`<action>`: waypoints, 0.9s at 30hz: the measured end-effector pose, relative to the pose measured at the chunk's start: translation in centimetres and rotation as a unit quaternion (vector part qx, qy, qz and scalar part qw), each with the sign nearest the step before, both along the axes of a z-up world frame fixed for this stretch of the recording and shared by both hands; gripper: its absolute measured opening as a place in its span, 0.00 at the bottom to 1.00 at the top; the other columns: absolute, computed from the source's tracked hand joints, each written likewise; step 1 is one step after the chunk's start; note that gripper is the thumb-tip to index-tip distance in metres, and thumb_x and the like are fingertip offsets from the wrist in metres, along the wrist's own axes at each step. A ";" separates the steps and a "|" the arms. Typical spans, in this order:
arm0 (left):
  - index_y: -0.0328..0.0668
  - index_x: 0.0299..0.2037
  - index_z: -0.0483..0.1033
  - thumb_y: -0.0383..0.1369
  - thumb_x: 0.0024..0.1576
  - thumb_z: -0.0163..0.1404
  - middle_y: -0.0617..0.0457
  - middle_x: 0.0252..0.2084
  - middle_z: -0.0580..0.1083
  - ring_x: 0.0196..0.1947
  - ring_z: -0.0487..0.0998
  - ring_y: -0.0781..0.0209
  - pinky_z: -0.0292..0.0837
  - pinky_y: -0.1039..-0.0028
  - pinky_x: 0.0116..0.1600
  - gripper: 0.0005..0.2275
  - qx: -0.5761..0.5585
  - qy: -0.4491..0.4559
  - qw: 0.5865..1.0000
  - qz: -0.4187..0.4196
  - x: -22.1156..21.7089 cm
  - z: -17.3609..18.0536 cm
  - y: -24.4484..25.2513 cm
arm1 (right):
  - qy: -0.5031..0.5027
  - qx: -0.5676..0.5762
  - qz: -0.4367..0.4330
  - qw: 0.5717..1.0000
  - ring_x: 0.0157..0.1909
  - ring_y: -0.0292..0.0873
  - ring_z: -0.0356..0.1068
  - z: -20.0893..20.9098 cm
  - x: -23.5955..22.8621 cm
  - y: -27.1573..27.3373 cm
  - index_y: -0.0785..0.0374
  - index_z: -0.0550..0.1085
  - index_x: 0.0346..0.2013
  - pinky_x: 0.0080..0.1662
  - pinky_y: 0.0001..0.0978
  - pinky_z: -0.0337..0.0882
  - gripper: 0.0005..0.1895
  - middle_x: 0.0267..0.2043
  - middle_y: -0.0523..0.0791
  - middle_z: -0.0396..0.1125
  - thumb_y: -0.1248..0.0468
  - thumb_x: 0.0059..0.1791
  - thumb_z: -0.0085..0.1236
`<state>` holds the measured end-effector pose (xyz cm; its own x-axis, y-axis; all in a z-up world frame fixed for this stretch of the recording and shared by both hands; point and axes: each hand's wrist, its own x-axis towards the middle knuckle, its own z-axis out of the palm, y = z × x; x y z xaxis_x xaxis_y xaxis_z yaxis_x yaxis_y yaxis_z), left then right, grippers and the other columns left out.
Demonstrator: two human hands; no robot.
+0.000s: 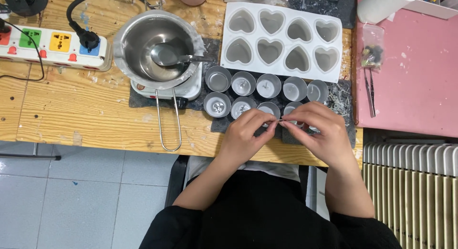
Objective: Placing wicks into small metal candle tins for candle making.
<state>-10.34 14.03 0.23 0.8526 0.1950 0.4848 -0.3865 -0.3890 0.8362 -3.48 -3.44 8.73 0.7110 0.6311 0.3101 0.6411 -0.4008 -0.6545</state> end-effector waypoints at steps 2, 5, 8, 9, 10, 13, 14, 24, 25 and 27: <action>0.40 0.42 0.78 0.27 0.57 0.60 0.54 0.40 0.77 0.39 0.82 0.58 0.79 0.71 0.42 0.06 -0.007 0.000 1.000 0.000 0.0 -0.2 0.2 | -0.001 -0.020 0.005 1.000 0.36 0.38 0.72 0.3 0.1 0.3 0.66 0.79 0.40 0.34 0.26 0.71 0.08 0.38 0.46 0.73 0.71 0.46 0.68; 0.40 0.43 0.78 0.26 0.57 0.60 0.53 0.40 0.77 0.39 0.82 0.58 0.78 0.71 0.42 0.07 -0.015 -0.003 1.000 0.000 -0.1 -0.4 0.6 | -0.002 -0.043 0.015 0.999 0.36 0.39 0.72 0.6 0.1 0.7 0.65 0.79 0.40 0.33 0.26 0.71 0.08 0.39 0.46 0.72 0.71 0.47 0.66; 0.40 0.44 0.78 0.26 0.57 0.60 0.53 0.41 0.77 0.39 0.81 0.58 0.78 0.71 0.43 0.08 -0.022 0.000 1.000 0.001 -0.2 -0.5 0.9 | -0.003 -0.053 0.020 0.998 0.35 0.38 0.73 0.7 0.2 1.2 0.65 0.78 0.40 0.33 0.26 0.72 0.07 0.40 0.46 0.72 0.71 0.48 0.66; 0.41 0.46 0.78 0.26 0.58 0.60 0.53 0.41 0.77 0.39 0.81 0.58 0.78 0.71 0.44 0.08 -0.026 0.006 1.000 0.002 -0.2 -0.5 1.0 | -0.004 -0.056 0.021 0.998 0.34 0.37 0.73 0.7 0.3 1.3 0.65 0.78 0.40 0.33 0.26 0.72 0.07 0.40 0.46 0.72 0.71 0.48 0.65; 0.41 0.46 0.78 0.26 0.58 0.60 0.53 0.41 0.77 0.39 0.81 0.58 0.78 0.71 0.44 0.08 -0.027 0.006 1.000 0.003 -0.2 -0.4 1.1 | -0.004 -0.057 0.021 0.998 0.34 0.37 0.73 0.8 0.3 1.5 0.65 0.78 0.40 0.33 0.26 0.72 0.07 0.40 0.46 0.72 0.71 0.48 0.65; 0.41 0.52 0.77 0.27 0.57 0.60 0.53 0.42 0.77 0.40 0.82 0.60 0.78 0.72 0.43 0.13 -0.043 0.032 0.999 -0.007 -0.3 -0.2 1.5 | -0.015 -0.065 0.033 0.997 0.34 0.37 0.72 1.3 0.5 2.1 0.66 0.78 0.40 0.33 0.26 0.71 0.07 0.39 0.45 0.71 0.71 0.48 0.66; 0.42 0.53 0.77 0.28 0.57 0.60 0.53 0.42 0.77 0.40 0.82 0.61 0.78 0.72 0.43 0.14 -0.052 0.041 0.998 -0.011 -0.4 -0.2 1.6 | -0.020 -0.074 0.031 0.997 0.33 0.38 0.72 1.4 0.6 2.2 0.66 0.78 0.40 0.33 0.27 0.71 0.08 0.39 0.45 0.71 0.71 0.47 0.66; 0.45 0.58 0.75 0.40 0.58 0.58 0.56 0.25 0.75 0.22 0.79 0.62 0.72 0.69 0.29 0.19 -0.002 0.220 0.975 0.033 -1.4 0.8 2.9 | -0.093 -0.109 0.073 0.987 0.37 0.43 0.70 3.5 2.4 4.3 0.64 0.79 0.39 0.36 0.32 0.69 0.09 0.36 0.45 0.69 0.70 0.46 0.69; 0.45 0.58 0.75 0.40 0.58 0.58 0.56 0.25 0.75 0.22 0.79 0.62 0.72 0.69 0.29 0.19 -0.004 0.221 0.975 0.036 -1.4 0.5 2.9 | -0.092 -0.110 0.076 0.987 0.37 0.43 0.70 3.4 2.9 5.1 0.64 0.79 0.39 0.36 0.32 0.69 0.09 0.36 0.45 0.69 0.70 0.46 0.69; 0.39 0.65 0.68 0.45 0.59 0.54 0.58 0.20 0.75 0.19 0.78 0.58 0.71 0.65 0.27 0.26 0.033 0.257 0.964 0.053 -1.4 -0.1 3.2 | -0.136 -0.141 0.083 0.977 0.34 0.47 0.67 3.3 4.0 6.7 0.62 0.80 0.38 0.35 0.38 0.66 0.09 0.32 0.45 0.65 0.67 0.45 0.71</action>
